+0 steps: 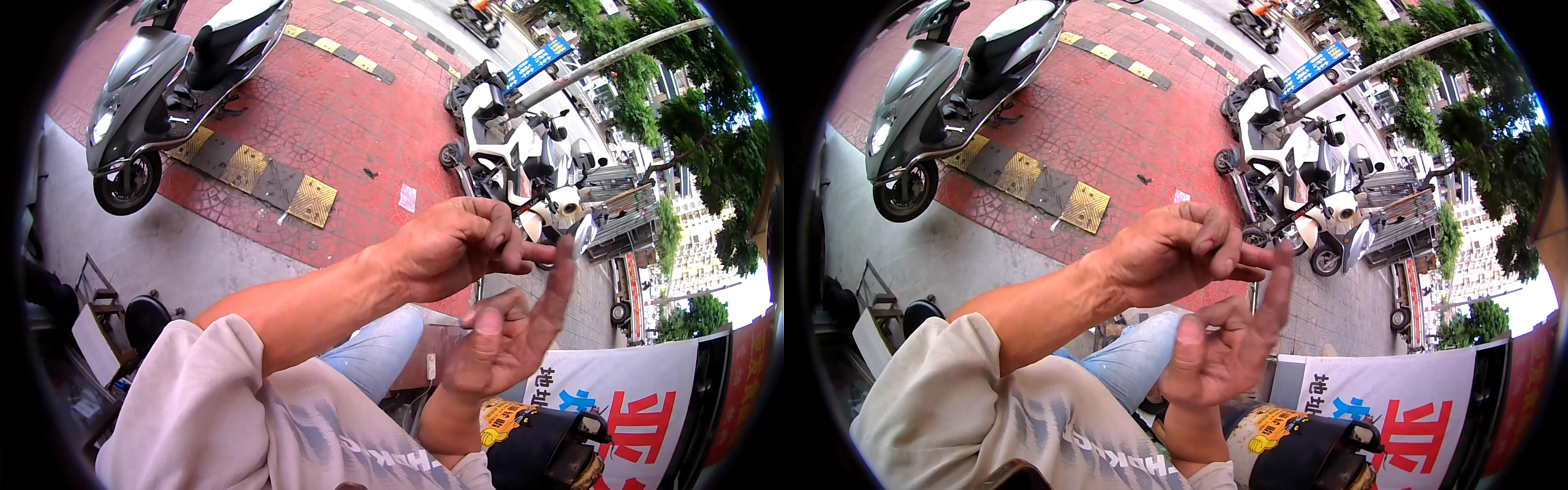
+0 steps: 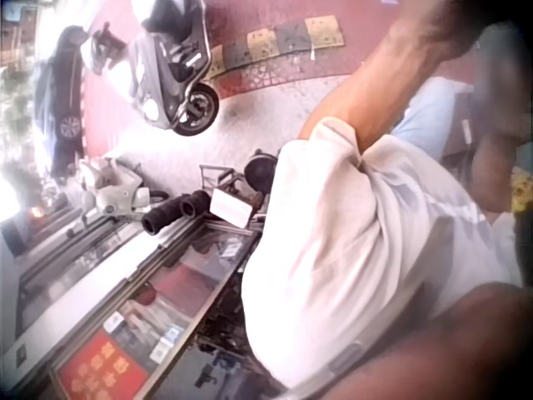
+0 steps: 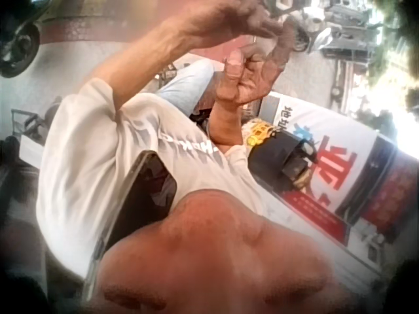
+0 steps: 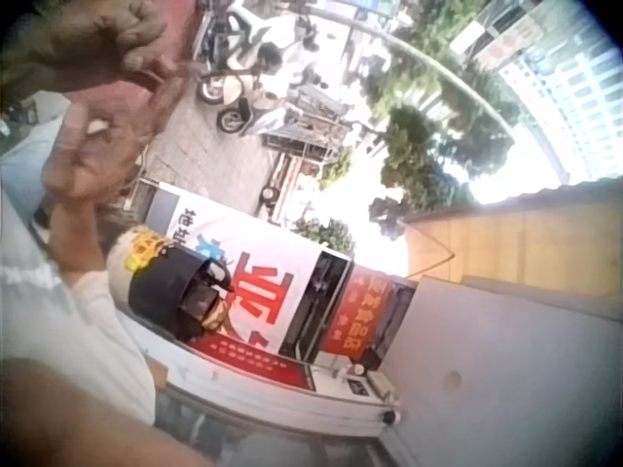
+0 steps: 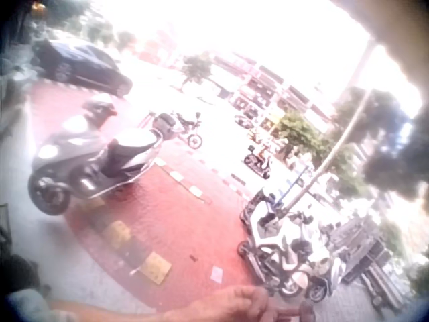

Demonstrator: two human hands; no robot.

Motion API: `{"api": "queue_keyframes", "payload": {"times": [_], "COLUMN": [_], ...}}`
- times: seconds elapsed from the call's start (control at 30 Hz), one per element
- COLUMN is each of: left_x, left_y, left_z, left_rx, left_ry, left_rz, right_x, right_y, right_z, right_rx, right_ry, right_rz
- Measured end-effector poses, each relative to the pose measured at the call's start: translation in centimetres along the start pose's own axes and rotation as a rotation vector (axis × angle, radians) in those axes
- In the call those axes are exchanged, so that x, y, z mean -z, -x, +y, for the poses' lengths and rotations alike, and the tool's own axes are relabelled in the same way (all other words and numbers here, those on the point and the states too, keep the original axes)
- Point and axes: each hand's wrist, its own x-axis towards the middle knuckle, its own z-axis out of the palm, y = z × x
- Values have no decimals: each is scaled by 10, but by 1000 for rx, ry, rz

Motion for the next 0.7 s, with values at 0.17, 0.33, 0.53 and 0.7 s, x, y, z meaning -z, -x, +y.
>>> {"api": "queue_keyframes", "payload": {"times": [0.17, 0.33, 0.53, 0.7], "left_x": [0, -6, -29, -36], "left_y": [4, 6, 1, -1], "left_z": [5, 4, 9, 8], "left_rx": [13, 88, 116, 140], "left_ry": [62, 71, -20, -26], "left_rz": [11, 82, 172, 206], "right_x": [3, 28, 3, -11], "right_y": [15, 31, 40, 45], "right_z": [12, -7, 22, 35], "right_rx": [155, 330, 229, 332], "right_ry": [174, 128, 33, 109], "right_rz": [-238, -309, -226, -211]}}
